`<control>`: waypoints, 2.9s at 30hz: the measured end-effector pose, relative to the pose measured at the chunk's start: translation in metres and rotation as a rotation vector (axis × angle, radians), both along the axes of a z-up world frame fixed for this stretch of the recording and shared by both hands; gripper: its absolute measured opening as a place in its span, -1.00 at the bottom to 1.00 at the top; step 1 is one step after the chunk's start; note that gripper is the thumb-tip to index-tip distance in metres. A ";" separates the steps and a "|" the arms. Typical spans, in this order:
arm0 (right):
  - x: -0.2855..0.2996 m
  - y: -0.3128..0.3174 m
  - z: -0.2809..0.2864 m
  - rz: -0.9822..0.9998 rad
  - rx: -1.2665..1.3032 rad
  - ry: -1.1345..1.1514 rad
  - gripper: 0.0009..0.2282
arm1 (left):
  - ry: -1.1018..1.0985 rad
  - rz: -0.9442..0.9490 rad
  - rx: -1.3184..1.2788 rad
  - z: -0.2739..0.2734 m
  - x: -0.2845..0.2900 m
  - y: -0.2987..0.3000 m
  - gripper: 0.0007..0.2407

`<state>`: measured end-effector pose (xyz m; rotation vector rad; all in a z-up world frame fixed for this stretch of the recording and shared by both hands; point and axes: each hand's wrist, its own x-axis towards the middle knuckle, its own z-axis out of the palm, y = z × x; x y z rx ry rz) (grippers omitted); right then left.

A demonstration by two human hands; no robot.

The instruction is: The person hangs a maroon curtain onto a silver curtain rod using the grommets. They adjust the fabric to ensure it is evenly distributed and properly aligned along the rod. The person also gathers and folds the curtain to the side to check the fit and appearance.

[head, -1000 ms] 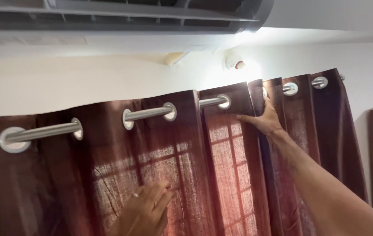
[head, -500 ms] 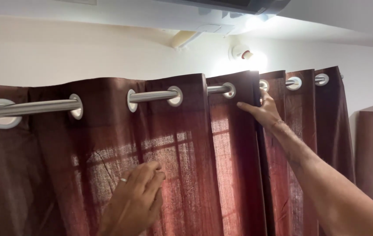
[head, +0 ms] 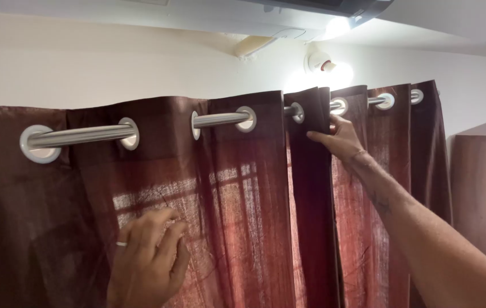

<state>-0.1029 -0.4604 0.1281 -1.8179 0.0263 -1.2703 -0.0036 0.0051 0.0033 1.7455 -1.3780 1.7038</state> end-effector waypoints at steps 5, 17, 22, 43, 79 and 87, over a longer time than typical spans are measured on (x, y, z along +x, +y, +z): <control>-0.008 -0.020 -0.009 -0.492 -0.078 0.032 -0.24 | 0.014 -0.003 -0.028 -0.001 0.002 0.023 -0.79; -0.040 -0.034 0.001 -0.349 0.223 0.197 0.48 | 0.088 0.248 -0.196 -0.023 0.028 0.069 -0.77; -0.051 -0.043 0.004 -0.205 0.267 0.240 0.51 | 0.113 0.229 -0.290 -0.045 0.069 0.072 -0.81; -0.043 -0.072 0.036 -0.074 0.309 0.127 0.01 | 0.316 0.326 -0.226 -0.032 0.079 0.068 -0.79; -0.018 0.084 -0.009 -0.320 -0.060 0.133 -0.26 | 0.249 0.203 -0.335 0.020 -0.019 0.086 -0.71; -0.001 0.100 -0.009 -0.159 0.109 0.007 -0.35 | 0.210 0.217 -0.358 0.013 -0.018 0.092 -0.75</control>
